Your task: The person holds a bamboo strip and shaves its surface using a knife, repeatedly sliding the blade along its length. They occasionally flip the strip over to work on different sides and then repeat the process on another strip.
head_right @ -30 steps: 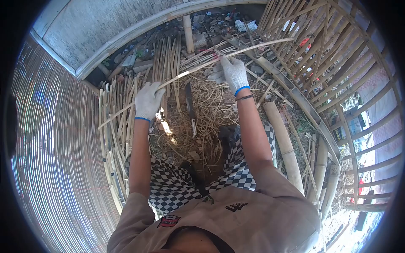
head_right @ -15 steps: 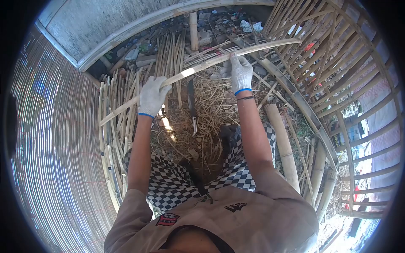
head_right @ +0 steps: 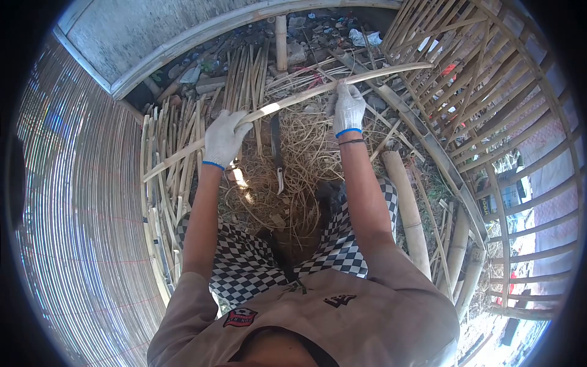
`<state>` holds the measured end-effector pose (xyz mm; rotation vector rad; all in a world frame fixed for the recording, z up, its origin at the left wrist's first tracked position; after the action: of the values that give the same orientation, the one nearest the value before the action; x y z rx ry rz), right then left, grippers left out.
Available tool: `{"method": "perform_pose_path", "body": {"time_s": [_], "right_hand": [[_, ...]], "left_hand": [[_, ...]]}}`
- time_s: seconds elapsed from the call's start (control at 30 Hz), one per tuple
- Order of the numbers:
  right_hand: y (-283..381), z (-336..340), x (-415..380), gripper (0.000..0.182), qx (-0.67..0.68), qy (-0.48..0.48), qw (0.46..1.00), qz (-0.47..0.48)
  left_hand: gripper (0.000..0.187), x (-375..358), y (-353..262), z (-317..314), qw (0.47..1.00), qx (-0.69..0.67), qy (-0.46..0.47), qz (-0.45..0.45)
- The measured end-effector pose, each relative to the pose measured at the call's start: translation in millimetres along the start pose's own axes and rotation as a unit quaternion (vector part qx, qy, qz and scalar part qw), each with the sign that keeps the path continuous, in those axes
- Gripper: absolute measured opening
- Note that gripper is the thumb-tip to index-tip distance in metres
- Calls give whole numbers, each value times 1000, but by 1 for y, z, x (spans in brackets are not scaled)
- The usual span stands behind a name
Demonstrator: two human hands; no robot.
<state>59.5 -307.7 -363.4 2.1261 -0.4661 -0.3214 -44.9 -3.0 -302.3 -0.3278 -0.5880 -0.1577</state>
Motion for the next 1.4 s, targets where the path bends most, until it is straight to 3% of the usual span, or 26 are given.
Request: {"method": "perform_pose_path", "body": {"time_s": [0.2,0.4,0.5,0.67,0.77,0.83,0.9,1.0,1.03,1.1,1.17,1.2,1.3,1.4], "right_hand": [[5,1,4,30,-92,-41,990,103],[16,-9,-6,30,-113,8,982,149],[10,-24,-20,30,-117,84,981,134],[-3,-34,-32,31,-115,142,983,24],[1,-47,-53,31,-105,244,964,26],[11,-60,-80,25,-88,332,939,3],[23,-65,-97,25,-200,390,895,87],[15,-52,-69,27,-400,395,827,21],[12,-45,-52,34,-608,308,680,269],[10,-28,-44,58,-585,156,692,393],[0,-27,-30,68,-443,174,856,200],[-5,-27,-28,73,-359,177,912,95],[6,-30,-36,74,-166,172,971,-19],[-7,-21,-22,54,-71,121,986,-86]], "left_hand": [[33,-5,-1,-10,1000,-14,10,17],[36,-7,9,-24,998,-41,25,39],[35,-8,13,-27,997,-25,28,74],[35,-7,14,-17,995,26,27,93],[35,-7,22,-24,995,15,0,94],[36,-5,30,-28,993,2,5,121],[37,-4,35,-26,991,4,6,135],[39,-2,39,-16,992,16,-16,122],[41,-4,39,-12,994,11,-32,109],[45,-2,42,-5,994,-5,-19,106],[50,-1,46,-2,990,-29,43,131],[52,-1,47,-3,987,-58,50,139],[59,-2,48,-11,979,-124,67,148],[64,-2,48,-17,978,-134,80,137]]}}
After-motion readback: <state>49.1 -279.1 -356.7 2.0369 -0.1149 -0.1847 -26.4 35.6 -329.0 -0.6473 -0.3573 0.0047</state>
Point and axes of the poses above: each hand's wrist, its own x-axis towards the middle knuckle, its own z-axis out of the back of the hand, y = z × x, the point moved 5 cm from there along x, towards the middle knuckle, and after that the axes turned 10 degrees about -y, right-handed, at the moved point
